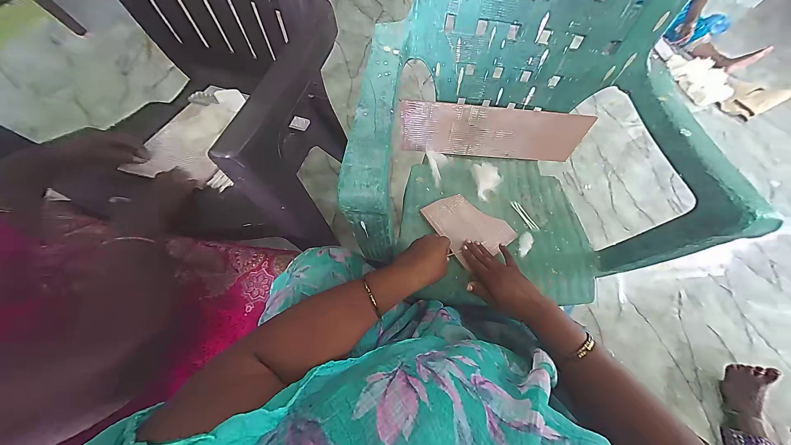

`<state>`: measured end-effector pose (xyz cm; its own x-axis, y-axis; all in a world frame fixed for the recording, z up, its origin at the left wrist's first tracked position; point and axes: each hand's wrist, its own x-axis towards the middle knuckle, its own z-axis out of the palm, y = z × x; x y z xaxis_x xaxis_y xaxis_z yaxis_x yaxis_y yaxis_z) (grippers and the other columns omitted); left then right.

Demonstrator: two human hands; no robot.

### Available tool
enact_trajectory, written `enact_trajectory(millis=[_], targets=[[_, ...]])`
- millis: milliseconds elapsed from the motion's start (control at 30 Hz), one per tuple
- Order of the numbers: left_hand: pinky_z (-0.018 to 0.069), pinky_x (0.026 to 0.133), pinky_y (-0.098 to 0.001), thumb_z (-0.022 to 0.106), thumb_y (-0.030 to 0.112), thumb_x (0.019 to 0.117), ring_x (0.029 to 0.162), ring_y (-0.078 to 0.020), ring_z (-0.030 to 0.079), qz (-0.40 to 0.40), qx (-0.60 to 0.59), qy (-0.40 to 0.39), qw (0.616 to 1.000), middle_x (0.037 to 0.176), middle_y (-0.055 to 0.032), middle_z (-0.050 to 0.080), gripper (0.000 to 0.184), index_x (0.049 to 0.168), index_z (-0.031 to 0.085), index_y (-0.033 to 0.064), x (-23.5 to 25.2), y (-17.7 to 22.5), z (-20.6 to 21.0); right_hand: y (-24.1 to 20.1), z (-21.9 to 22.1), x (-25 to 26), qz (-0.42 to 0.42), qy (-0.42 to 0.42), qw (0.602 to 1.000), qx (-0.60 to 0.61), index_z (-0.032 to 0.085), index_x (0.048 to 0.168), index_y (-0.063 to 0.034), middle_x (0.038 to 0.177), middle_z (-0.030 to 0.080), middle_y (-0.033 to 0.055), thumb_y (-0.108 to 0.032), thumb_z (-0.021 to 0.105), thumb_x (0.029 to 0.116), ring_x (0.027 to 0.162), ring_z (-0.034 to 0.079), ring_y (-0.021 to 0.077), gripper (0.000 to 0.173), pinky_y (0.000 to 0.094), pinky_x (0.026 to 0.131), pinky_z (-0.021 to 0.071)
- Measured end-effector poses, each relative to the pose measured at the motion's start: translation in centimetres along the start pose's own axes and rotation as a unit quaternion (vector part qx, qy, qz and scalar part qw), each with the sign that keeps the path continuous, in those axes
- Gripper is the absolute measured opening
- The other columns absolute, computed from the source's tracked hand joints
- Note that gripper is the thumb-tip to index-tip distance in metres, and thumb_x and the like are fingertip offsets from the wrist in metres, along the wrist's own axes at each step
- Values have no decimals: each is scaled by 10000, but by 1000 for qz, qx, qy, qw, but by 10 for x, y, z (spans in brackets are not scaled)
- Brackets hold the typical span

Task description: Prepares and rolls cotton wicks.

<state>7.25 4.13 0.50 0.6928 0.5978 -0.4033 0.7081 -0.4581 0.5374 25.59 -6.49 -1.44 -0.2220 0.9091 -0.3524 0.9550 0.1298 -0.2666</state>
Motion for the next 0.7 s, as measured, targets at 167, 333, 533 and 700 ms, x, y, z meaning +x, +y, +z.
enact_trajectory(millis=[167, 333, 533, 700], targets=[[517, 990, -517, 534, 130, 1047, 1142, -337, 641, -1, -12, -14, 1000, 1200, -197, 645, 235, 1174, 659, -23, -5, 5, 3, 13, -3, -34, -33, 59, 998, 7, 465, 1539, -93, 1598, 450, 105, -452, 429, 1068, 1506, 382, 289, 594, 734, 1191, 118], [516, 1001, -538, 555, 112, 1026, 1168, -360, 637, -34, -28, 54, 998, 1202, -218, 652, 240, 1180, 659, -41, 0, 2, -3, 25, -21, -8, 8, 105, 994, -33, 466, 1530, -49, 1603, 438, 118, -411, 478, 1069, 1540, 310, 285, 586, 694, 1215, 94], [505, 1025, -532, 552, 112, 1031, 1199, -365, 625, -38, -26, 68, 997, 1232, -220, 649, 258, 1210, 660, -39, 8, -4, -8, 19, -13, 50, 3, 113, 994, -2, 342, 1598, -62, 1677, 302, 107, -412, 419, 1087, 1573, 218, 266, 624, 653, 1236, 63], [521, 987, -542, 571, 109, 1022, 1151, -365, 642, -23, -10, 58, 998, 1180, -213, 661, 221, 1161, 668, -35, 9, -5, -6, 17, -5, 55, -2, 71, 997, -8, 212, 1642, -80, 1716, 189, 94, -551, 365, 1060, 1593, 135, 258, 764, 715, 1200, -21]])
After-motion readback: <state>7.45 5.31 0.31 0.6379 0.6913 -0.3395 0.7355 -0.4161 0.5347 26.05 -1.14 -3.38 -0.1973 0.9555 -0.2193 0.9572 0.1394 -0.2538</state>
